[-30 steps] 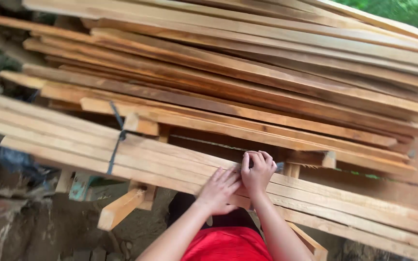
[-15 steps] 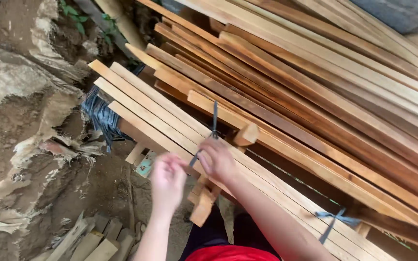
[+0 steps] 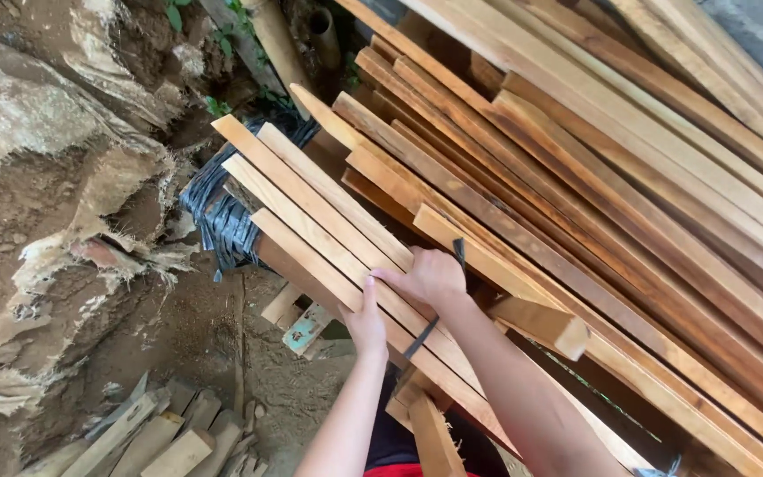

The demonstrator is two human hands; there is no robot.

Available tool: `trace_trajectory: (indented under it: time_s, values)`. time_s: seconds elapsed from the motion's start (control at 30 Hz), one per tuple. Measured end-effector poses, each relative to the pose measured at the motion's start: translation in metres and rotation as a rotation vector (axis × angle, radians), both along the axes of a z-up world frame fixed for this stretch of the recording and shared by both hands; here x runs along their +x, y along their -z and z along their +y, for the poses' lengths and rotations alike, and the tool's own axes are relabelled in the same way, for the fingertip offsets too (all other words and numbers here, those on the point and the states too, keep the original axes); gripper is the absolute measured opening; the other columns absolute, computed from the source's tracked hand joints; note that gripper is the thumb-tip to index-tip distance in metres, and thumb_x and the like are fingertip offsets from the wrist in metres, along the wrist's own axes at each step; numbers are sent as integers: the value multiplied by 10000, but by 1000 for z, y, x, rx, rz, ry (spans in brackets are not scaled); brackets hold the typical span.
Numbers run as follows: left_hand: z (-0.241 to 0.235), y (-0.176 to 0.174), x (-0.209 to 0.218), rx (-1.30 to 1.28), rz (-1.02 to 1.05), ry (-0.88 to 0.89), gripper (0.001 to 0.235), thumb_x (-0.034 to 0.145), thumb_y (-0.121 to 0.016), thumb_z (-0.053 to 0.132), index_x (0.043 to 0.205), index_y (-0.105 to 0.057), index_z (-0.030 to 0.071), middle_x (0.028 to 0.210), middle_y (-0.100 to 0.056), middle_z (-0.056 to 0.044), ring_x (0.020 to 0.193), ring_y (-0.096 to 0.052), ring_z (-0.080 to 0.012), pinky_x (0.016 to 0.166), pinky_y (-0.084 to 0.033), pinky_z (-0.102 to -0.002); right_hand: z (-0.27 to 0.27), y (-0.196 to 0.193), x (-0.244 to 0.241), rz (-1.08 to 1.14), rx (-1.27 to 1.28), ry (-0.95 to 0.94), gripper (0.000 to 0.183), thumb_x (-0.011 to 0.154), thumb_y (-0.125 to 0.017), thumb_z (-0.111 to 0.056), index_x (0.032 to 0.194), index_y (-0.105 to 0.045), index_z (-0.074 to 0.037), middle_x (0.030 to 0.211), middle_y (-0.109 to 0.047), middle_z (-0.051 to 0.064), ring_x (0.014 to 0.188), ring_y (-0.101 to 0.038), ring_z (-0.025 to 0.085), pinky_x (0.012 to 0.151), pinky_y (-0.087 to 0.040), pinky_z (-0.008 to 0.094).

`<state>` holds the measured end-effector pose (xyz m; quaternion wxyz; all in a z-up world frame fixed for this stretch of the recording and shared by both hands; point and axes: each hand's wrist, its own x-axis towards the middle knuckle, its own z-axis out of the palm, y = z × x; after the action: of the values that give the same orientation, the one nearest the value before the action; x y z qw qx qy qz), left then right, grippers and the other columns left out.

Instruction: The person ties a bundle of wooden planks using a black strap, wrapping it around the wood and securing it with a knot. They then lift the tied bundle and place it onto a larger stack of similar wooden planks.

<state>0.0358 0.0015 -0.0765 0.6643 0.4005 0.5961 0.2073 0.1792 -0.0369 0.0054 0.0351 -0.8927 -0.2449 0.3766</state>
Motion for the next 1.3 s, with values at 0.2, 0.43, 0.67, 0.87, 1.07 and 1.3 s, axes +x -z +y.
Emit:
trace_trajectory:
  time_s: [0.2, 0.43, 0.67, 0.87, 1.07, 1.3]
  values:
    - [5, -6, 0, -121, 25, 19, 1003, 894, -717, 444, 1571, -159, -42, 1604, -370, -190, 1456, -410, -277, 1182, -332, -386, -11, 66, 14, 390, 336, 295, 1243, 571, -756, -819, 1406, -526, 73, 1371, -630, 278, 1276, -637, 340, 1072, -492, 389]
    - [-1, 11, -2, -169, -32, -58, 913, 912, -690, 388, 1573, -194, 0, 1582, -398, -173, 1416, -445, -268, 1162, -356, -385, -1, 63, 22, 801, 241, 527, 1171, 654, -845, -661, 1505, -442, 35, 1479, -506, 239, 1342, -533, 310, 1121, -429, 442]
    - [-5, 30, 7, -80, -195, -130, 879, 900, -701, 356, 1551, -245, -18, 1509, -488, -202, 1348, -517, -283, 1124, -412, -387, 1, 55, 21, 723, 364, 528, 1076, 641, -823, -626, 1439, -500, 20, 1374, -625, 248, 1240, -635, 333, 1025, -513, 449]
    - [-2, 24, -3, -19, -77, -66, 891, 909, -704, 398, 1554, -251, -18, 1534, -463, -202, 1373, -500, -283, 1140, -398, -381, -1, 26, 1, 196, 350, 312, 906, 771, -798, -628, 1389, -552, -12, 1337, -634, 208, 1232, -647, 339, 1032, -511, 422]
    - [5, 9, -51, -35, -13, 154, 763, 1002, -539, 466, 1569, -313, 9, 1588, -432, -168, 1438, -438, -278, 1159, -347, -400, -71, 39, -61, -362, 940, 117, 448, 919, -712, -305, 1272, -638, -40, 1388, -627, 165, 1241, -623, 390, 1007, -515, 437]
    - [-88, 117, -239, -1, -16, 166, 452, 1106, -584, 390, 1078, -613, -61, 972, -658, -138, 815, -630, -178, 700, -516, -327, -275, 29, -107, -546, 856, -15, 445, 873, -738, -294, 1247, -648, -71, 1317, -661, 120, 1285, -608, 348, 1089, -475, 463]
